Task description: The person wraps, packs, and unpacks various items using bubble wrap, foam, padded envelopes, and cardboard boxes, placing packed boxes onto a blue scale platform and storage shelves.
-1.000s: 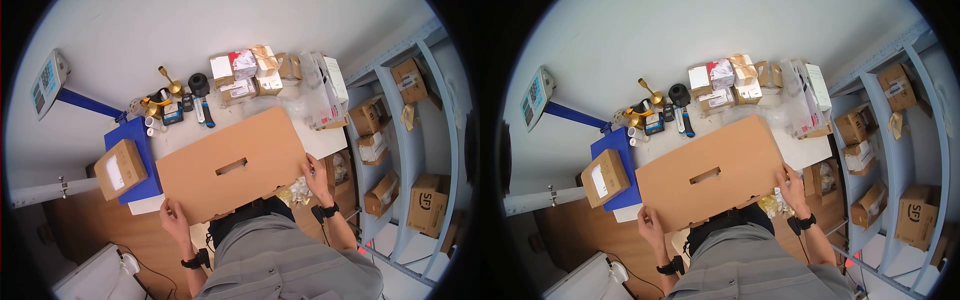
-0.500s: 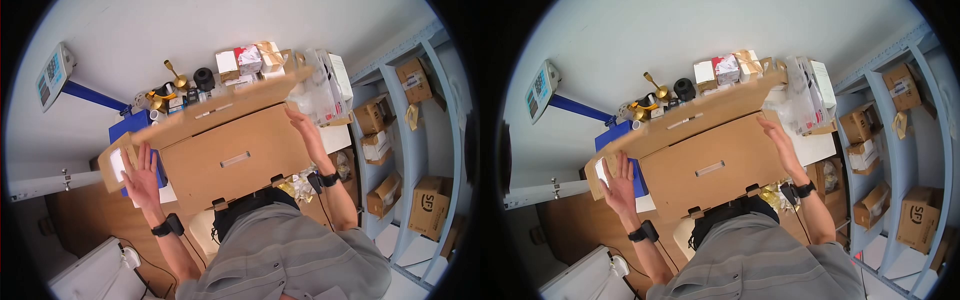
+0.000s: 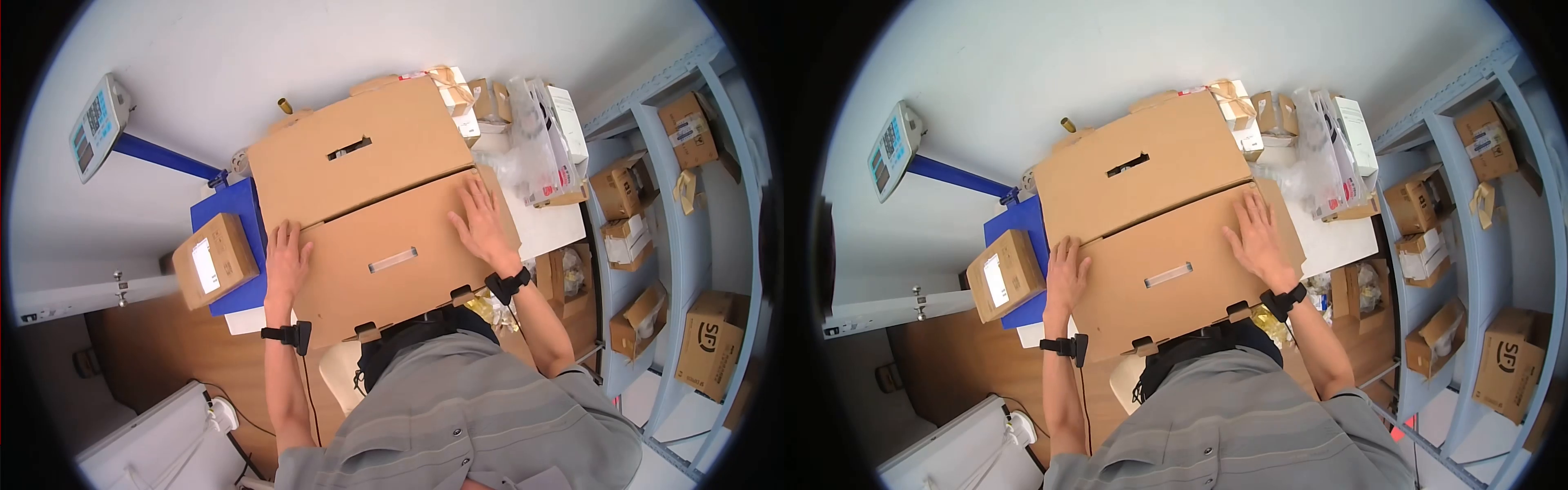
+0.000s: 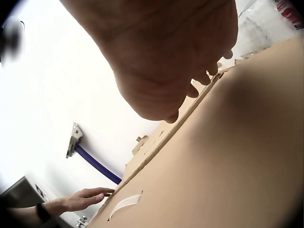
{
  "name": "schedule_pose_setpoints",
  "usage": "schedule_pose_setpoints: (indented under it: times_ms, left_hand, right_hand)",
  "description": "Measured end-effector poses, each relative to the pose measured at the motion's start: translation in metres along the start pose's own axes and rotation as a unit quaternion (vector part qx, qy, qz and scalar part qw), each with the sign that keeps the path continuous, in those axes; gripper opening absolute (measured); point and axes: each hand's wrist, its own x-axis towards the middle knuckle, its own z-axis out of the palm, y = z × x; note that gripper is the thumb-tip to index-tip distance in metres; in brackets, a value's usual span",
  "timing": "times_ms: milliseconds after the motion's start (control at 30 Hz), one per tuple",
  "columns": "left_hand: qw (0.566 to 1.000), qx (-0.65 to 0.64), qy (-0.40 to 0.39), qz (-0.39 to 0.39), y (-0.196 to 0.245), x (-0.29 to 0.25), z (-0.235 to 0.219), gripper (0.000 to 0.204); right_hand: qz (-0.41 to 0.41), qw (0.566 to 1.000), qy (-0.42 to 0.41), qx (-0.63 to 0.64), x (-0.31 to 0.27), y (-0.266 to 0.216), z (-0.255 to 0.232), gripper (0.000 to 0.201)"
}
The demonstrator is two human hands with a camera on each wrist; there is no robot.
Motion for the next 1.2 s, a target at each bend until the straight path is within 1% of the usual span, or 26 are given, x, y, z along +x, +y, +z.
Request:
schedule_pose_setpoints:
  times_ms: [33,67,100,133,200,267,333,367,400,433,500,533,567,600,667,700,767,800,867,900,967,1000,1033,1100,1133,1200]
  left_hand:
    - [1.0,0.0,0.002,0.0,0.003,0.0,-0.001,0.05]
    - [0.999,0.012,-0.022,0.032,0.005,0.001,-0.002,0.049]
    - [0.997,0.025,-0.045,0.065,0.007,0.002,-0.003,0.049]
    - [0.997,0.025,-0.043,0.066,0.009,0.002,-0.001,0.049]
    - [0.996,-0.01,-0.016,0.092,0.017,0.003,0.01,0.047]
    - [0.994,-0.003,-0.013,0.104,0.03,0.013,0.005,0.046]
    - [0.994,0.004,-0.008,0.113,0.037,0.022,0.005,0.045]
    - [0.996,-0.013,-0.017,0.086,0.037,0.026,0.005,0.044]
    - [0.998,-0.028,-0.026,0.058,0.035,0.029,0.004,0.042]
    - [0.997,-0.027,-0.026,0.063,0.034,0.031,0.002,0.042]
    - [0.996,-0.08,-0.011,0.029,0.031,0.033,-0.003,0.036]
    - [0.996,-0.078,-0.014,0.035,0.036,0.031,-0.013,0.036]
    - [0.994,-0.096,0.016,0.051,0.045,0.026,-0.035,0.034]
    - [0.99,-0.115,0.044,0.067,0.056,0.018,-0.06,0.032]
    - [0.993,-0.099,0.037,0.055,0.088,-0.016,-0.116,0.029]
    - [0.992,-0.104,0.023,0.069,0.105,-0.038,-0.144,0.026]
    - [0.988,-0.129,-0.014,0.078,0.135,-0.081,-0.18,0.021]
    - [0.985,-0.15,-0.033,0.076,0.145,-0.101,-0.189,0.02]
    - [0.97,-0.214,-0.115,-0.003,0.152,-0.14,-0.194,0.026]
    - [0.958,-0.234,-0.159,-0.046,0.157,-0.151,-0.196,0.03]
    - [0.953,-0.236,-0.177,-0.074,0.17,-0.16,-0.203,0.034]
    - [0.947,-0.243,-0.191,-0.09,0.174,-0.165,-0.205,0.038]
    - [0.945,-0.245,-0.192,-0.098,0.172,-0.17,-0.205,0.038]
    - [0.904,-0.36,-0.213,-0.093,0.162,-0.18,-0.204,0.04]
    - [0.903,-0.361,-0.212,-0.092,0.162,-0.183,-0.201,0.04]
    - [0.919,-0.306,-0.193,-0.157,0.162,-0.186,-0.195,0.04]
  right_hand:
    - [0.031,0.999,0.021,0.006,-0.002,0.004,-0.001,0.064]
    - [0.029,0.999,0.022,0.005,-0.005,0.008,-0.002,0.064]
    - [0.078,0.996,0.032,0.038,-0.011,0.012,-0.004,0.062]
    - [0.127,0.988,0.042,0.07,-0.016,0.014,-0.004,0.061]
    - [0.145,0.986,0.045,0.073,-0.03,0.02,-0.005,0.06]
    - [0.171,0.981,0.051,0.073,-0.047,0.028,-0.006,0.06]
    - [0.184,0.972,0.053,0.136,-0.06,0.031,-0.004,0.06]
    - [0.186,0.972,0.058,0.132,-0.064,0.034,-0.002,0.06]
    - [0.222,0.953,0.046,0.203,-0.068,0.035,0.0,0.063]
    - [0.257,0.926,0.033,0.273,-0.069,0.034,0.0,0.066]
    - [0.281,0.918,0.031,0.279,-0.071,0.036,-0.002,0.069]
    - [0.284,0.897,0.05,0.336,-0.072,0.037,-0.005,0.07]
    - [0.285,0.872,0.069,0.392,-0.073,0.038,-0.006,0.072]
    - [0.29,0.869,0.072,0.394,-0.076,0.042,-0.006,0.072]
    - [0.29,0.758,0.146,0.565,-0.084,0.056,-0.007,0.077]
    - [0.299,0.732,0.141,0.596,-0.089,0.056,-0.023,0.082]
    - [0.254,0.674,0.156,0.676,-0.103,0.046,-0.061,0.08]
    - [0.258,0.672,0.142,0.679,-0.114,0.056,-0.064,0.08]
    - [0.195,0.634,0.086,0.744,-0.132,0.067,-0.07,0.078]
    - [0.2,0.63,0.076,0.747,-0.138,0.061,-0.07,0.078]
    - [0.285,0.647,0.036,0.706,-0.137,0.031,-0.084,0.075]
    - [0.315,0.633,0.026,0.707,-0.137,0.016,-0.085,0.072]
    - [0.317,0.633,0.019,0.706,-0.137,0.013,-0.084,0.072]
    - [0.295,0.696,-0.028,0.653,-0.137,0.014,-0.084,0.065]
    - [0.295,0.698,-0.027,0.652,-0.138,0.021,-0.081,0.065]
    - [0.288,0.708,-0.077,0.64,-0.141,0.043,-0.07,0.058]
